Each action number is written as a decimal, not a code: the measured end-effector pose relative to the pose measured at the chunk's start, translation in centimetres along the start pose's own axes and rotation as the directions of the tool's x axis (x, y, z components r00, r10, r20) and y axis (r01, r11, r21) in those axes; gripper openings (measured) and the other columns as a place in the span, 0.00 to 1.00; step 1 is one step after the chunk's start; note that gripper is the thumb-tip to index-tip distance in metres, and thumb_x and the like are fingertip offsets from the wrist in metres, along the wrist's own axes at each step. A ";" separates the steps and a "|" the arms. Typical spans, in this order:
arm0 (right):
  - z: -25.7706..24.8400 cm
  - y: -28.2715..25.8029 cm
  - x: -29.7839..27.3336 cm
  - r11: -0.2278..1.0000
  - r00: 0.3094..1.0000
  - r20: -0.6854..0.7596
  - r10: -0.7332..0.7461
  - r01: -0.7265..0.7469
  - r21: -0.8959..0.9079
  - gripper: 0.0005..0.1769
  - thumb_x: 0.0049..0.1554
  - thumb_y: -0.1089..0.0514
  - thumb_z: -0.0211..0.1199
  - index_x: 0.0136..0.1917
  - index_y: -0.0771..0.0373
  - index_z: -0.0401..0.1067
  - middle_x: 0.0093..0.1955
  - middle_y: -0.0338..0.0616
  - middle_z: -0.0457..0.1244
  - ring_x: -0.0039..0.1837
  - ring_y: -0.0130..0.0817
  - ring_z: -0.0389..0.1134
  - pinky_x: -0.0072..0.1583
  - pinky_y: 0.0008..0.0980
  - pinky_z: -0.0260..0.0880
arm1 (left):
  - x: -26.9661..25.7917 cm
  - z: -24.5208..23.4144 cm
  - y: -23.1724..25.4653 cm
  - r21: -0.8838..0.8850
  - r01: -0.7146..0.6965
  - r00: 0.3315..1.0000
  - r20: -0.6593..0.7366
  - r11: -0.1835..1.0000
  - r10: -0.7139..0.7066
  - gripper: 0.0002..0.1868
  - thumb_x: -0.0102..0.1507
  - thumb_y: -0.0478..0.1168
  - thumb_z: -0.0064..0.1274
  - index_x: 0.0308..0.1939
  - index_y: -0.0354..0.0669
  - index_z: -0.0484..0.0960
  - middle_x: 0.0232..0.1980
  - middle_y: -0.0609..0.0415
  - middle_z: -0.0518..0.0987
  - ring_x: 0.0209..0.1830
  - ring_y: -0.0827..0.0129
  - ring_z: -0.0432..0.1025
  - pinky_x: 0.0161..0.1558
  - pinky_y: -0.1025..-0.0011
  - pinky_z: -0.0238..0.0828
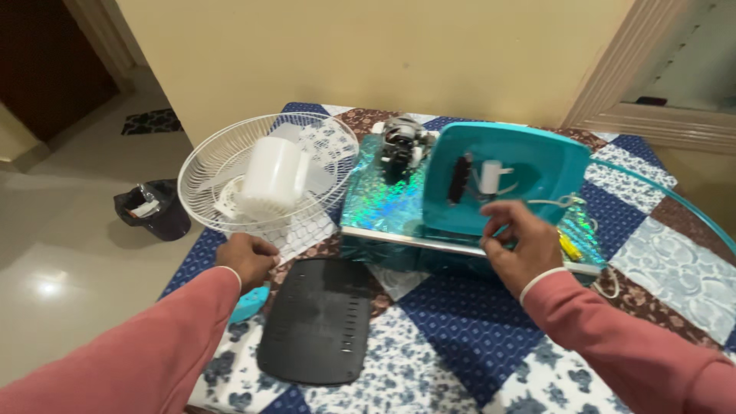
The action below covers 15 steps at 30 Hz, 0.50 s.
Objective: The person uses a screwdriver to tighten screws on the internal components of a teal plastic housing. They then place a black vented cover onto the housing and secure it with screws.
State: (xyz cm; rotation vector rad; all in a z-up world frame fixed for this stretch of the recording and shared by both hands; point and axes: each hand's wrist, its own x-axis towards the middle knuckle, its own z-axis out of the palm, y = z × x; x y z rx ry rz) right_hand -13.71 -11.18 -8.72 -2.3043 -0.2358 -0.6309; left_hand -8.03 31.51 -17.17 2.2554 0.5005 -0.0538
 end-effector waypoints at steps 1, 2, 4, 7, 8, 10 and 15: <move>1.4 -0.4 -0.3 1.000 0.999 0.031 0.011 -0.011 -0.010 0.20 0.49 0.70 0.63 0.56 0.61 0.74 0.40 0.43 0.72 0.39 0.31 0.75 0.44 0.29 0.75 | 0.2 -0.5 -0.3 -0.007 0.031 0.998 0.046 0.999 -0.031 0.12 0.56 0.32 0.63 0.43 0.43 0.92 0.35 0.46 0.89 0.29 0.65 0.83 0.36 0.69 0.82; 2.9 -0.7 -0.9 0.992 0.985 0.145 0.091 -0.103 0.075 0.21 0.49 0.68 0.64 0.57 0.61 0.74 0.41 0.44 0.72 0.40 0.32 0.74 0.43 0.30 0.75 | 0.3 -1.1 -0.6 0.003 0.032 0.993 0.112 0.999 -0.032 0.11 0.55 0.32 0.64 0.42 0.42 0.91 0.35 0.47 0.88 0.29 0.65 0.83 0.35 0.69 0.82; 5.5 -1.0 -2.3 0.928 0.898 0.386 0.212 -0.308 0.208 0.22 0.49 0.65 0.67 0.58 0.61 0.74 0.43 0.46 0.71 0.40 0.34 0.72 0.40 0.32 0.75 | 0.3 -2.0 -2.0 0.021 0.042 0.969 0.243 0.999 -0.046 0.11 0.55 0.34 0.67 0.42 0.39 0.91 0.35 0.51 0.87 0.28 0.65 0.81 0.32 0.70 0.82; 9.2 -1.0 -4.7 0.811 0.667 0.608 0.431 -0.581 0.063 0.23 0.50 0.61 0.69 0.61 0.58 0.77 0.49 0.44 0.74 0.45 0.31 0.74 0.43 0.32 0.78 | 0.5 -2.0 -3.7 0.082 0.024 0.921 0.385 0.996 -0.053 0.10 0.57 0.37 0.65 0.42 0.39 0.91 0.33 0.46 0.87 0.26 0.63 0.79 0.30 0.67 0.78; 10.2 -0.9 -5.7 0.792 0.615 0.653 0.442 -0.609 0.036 0.24 0.51 0.60 0.69 0.62 0.58 0.76 0.51 0.45 0.73 0.47 0.33 0.74 0.44 0.34 0.78 | 0.6 -1.8 -4.2 0.099 -0.014 0.905 0.425 0.995 -0.030 0.11 0.57 0.38 0.65 0.42 0.39 0.91 0.33 0.46 0.87 0.26 0.64 0.79 0.30 0.67 0.78; 12.3 -0.5 -7.6 0.757 0.502 0.737 0.453 -0.653 -0.020 0.27 0.52 0.59 0.68 0.65 0.59 0.75 0.55 0.47 0.72 0.51 0.37 0.75 0.47 0.38 0.80 | 0.9 -1.3 -5.3 0.123 -0.085 0.866 0.499 0.989 0.013 0.12 0.58 0.41 0.65 0.42 0.39 0.91 0.33 0.47 0.87 0.27 0.66 0.80 0.30 0.69 0.79; 17.7 0.2 -11.5 0.630 0.422 0.763 0.490 -0.776 0.024 0.43 0.50 0.62 0.71 0.76 0.56 0.60 0.70 0.48 0.64 0.66 0.43 0.72 0.63 0.41 0.76 | 1.0 1.2 -7.1 0.322 -0.222 0.837 0.548 0.920 0.010 0.16 0.61 0.47 0.63 0.45 0.39 0.87 0.37 0.45 0.86 0.31 0.62 0.80 0.31 0.67 0.74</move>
